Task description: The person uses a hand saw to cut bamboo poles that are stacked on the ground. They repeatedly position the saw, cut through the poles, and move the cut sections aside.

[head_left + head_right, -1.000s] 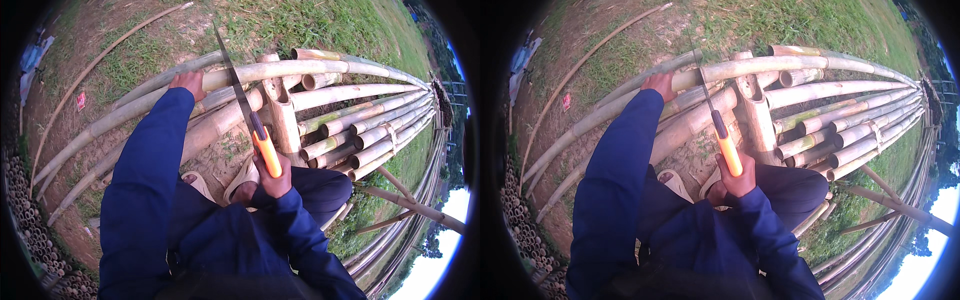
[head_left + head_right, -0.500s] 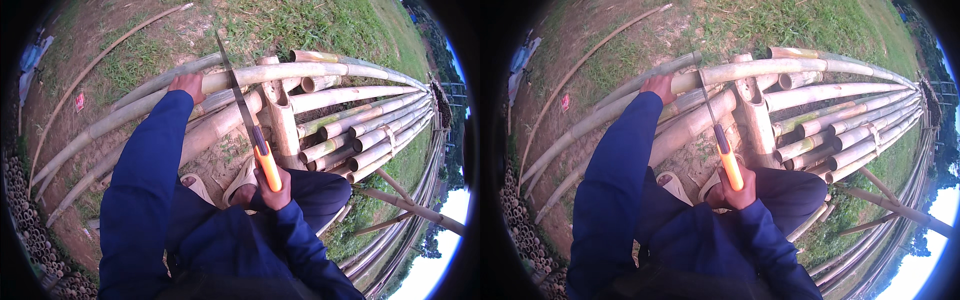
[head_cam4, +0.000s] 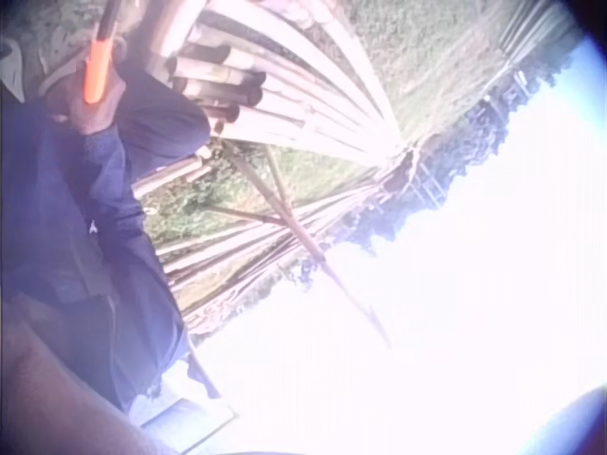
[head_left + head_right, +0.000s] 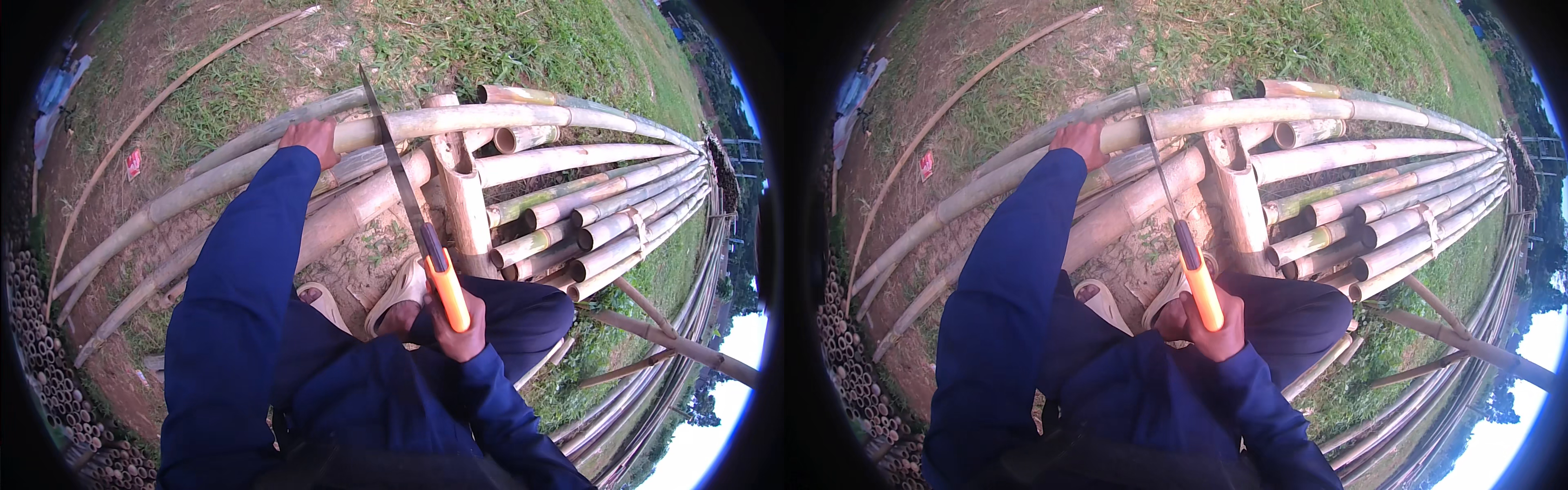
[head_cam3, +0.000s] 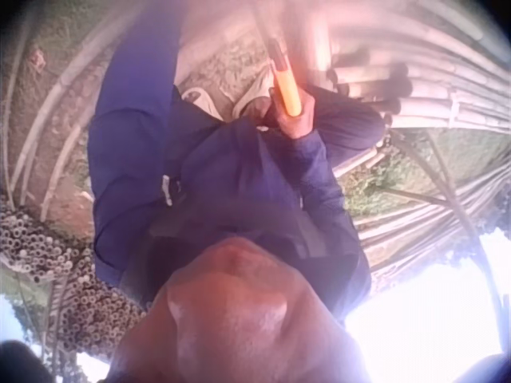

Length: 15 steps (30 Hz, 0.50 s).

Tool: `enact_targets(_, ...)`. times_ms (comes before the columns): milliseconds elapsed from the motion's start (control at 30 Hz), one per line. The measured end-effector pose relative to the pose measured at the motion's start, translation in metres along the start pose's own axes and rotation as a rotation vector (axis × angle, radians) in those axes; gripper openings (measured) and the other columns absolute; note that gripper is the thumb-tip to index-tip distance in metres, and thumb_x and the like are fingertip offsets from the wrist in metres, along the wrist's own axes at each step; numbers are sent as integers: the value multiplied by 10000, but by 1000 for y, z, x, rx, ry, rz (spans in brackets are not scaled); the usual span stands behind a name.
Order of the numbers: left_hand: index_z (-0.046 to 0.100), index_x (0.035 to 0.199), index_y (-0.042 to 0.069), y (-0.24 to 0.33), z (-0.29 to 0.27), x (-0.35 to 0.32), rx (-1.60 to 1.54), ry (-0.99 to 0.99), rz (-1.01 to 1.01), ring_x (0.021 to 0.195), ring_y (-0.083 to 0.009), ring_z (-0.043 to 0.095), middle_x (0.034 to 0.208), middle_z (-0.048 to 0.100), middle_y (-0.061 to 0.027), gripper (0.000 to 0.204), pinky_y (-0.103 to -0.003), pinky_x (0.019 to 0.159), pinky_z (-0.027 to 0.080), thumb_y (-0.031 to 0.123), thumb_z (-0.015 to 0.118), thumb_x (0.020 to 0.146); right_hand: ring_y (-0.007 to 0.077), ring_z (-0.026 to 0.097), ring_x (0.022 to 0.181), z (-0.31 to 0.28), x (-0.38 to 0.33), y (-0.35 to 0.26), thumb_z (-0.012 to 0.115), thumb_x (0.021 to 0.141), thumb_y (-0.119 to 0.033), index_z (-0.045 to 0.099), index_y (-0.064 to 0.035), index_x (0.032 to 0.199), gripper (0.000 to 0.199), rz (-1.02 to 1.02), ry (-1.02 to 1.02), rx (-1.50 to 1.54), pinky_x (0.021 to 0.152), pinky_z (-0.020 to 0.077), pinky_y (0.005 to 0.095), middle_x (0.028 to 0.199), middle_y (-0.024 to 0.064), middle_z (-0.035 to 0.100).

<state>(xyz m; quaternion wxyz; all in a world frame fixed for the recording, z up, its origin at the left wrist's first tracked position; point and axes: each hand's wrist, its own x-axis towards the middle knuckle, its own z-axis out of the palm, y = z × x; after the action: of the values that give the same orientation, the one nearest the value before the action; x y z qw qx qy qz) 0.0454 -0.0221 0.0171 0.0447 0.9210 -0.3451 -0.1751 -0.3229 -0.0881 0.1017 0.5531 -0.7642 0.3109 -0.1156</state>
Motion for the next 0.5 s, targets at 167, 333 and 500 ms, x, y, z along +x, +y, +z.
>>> enact_targets(167,663,1206,56,7,-7,-2,5,4,-13,1120,-367,691,1115,739,-200,492,-482,1023,500,254,801,777,103,551,677,42,110,15,733,948,-73,674,46,982,138,-40,-50,38,638,476,287,776,45,643)
enact_targets(333,662,1204,59,-8,1,-6,18,8,-8,1125,-366,690,1122,739,-196,488,-491,1036,498,252,801,777,158,698,799,-5,-28,11,719,929,-37,690,52,1178,266,-21,-55,40,748,552,297,877,117,727)
enact_targets(500,653,1220,61,-5,0,-3,4,-11,-15,1123,-367,691,1122,740,-197,503,-496,1036,501,256,797,779,146,680,737,0,-8,6,702,932,-32,698,40,1192,270,-7,-39,9,714,541,284,822,97,713)
